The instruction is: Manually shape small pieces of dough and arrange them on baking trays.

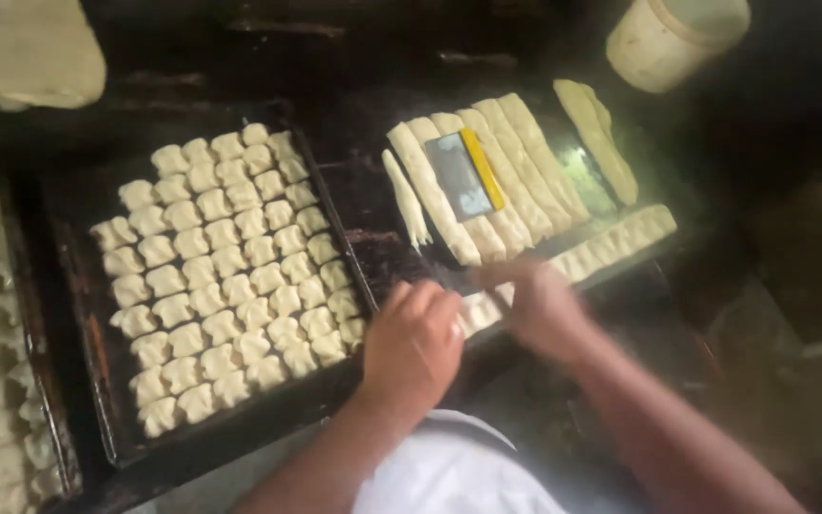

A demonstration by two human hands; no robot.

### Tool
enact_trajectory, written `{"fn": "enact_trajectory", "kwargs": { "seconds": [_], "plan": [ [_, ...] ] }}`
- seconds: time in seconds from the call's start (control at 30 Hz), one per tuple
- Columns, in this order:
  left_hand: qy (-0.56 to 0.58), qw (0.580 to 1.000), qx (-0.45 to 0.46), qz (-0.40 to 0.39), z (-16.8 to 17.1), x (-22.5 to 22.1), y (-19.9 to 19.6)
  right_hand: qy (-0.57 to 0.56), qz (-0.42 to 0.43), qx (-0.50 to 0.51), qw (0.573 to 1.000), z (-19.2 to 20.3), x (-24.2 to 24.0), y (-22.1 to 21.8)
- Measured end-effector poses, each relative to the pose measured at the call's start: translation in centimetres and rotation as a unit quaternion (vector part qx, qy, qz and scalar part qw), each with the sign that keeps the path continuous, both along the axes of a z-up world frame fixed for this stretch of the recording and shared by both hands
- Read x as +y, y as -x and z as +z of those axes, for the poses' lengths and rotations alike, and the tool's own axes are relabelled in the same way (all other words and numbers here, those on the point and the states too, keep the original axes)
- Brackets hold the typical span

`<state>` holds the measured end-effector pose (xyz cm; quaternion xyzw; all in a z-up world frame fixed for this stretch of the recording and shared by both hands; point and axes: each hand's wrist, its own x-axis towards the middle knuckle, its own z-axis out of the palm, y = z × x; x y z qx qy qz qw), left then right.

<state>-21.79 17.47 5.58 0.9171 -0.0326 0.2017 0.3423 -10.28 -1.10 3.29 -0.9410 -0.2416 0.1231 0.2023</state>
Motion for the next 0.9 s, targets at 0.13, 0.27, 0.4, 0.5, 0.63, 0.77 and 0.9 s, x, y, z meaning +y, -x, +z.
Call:
{"fn": "enact_trajectory", "kwargs": {
  "seconds": [0.13,0.27,0.4,0.5,0.63,0.77,0.9],
  "plan": [
    [0.104,0.994,0.034,-0.004,-4.6,-2.8,0.9,-0.033,-0.022,-0.192,0.981,-0.2,5.1,-10.2],
    [0.139,0.99,0.021,0.021,-8.5,-4.6,0.1,0.202,-0.114,-0.007,0.973,1.5,11.5,-13.2],
    [0.173,0.983,-0.007,0.067,-11.5,-4.7,-0.7,-0.076,-0.087,-0.124,0.986,-6.0,6.1,-17.4],
    [0.18,0.981,0.032,0.07,-12.8,-4.4,-0.8,0.014,-0.124,0.001,0.992,4.1,3.0,-7.8],
    [0.163,0.986,-0.036,0.024,-13.7,-4.1,-1.8,-0.093,0.055,-0.117,0.987,4.3,-2.1,-0.5],
    [0.203,0.979,-0.022,-0.008,-13.2,-3.7,-2.2,0.103,-0.027,-0.047,0.993,-1.9,-3.6,0.5],
    [0.222,0.975,-0.023,-0.015,-13.0,-3.2,-2.6,0.115,-0.02,-0.058,0.991,-1.5,-8.5,-1.1]
  ]
}}
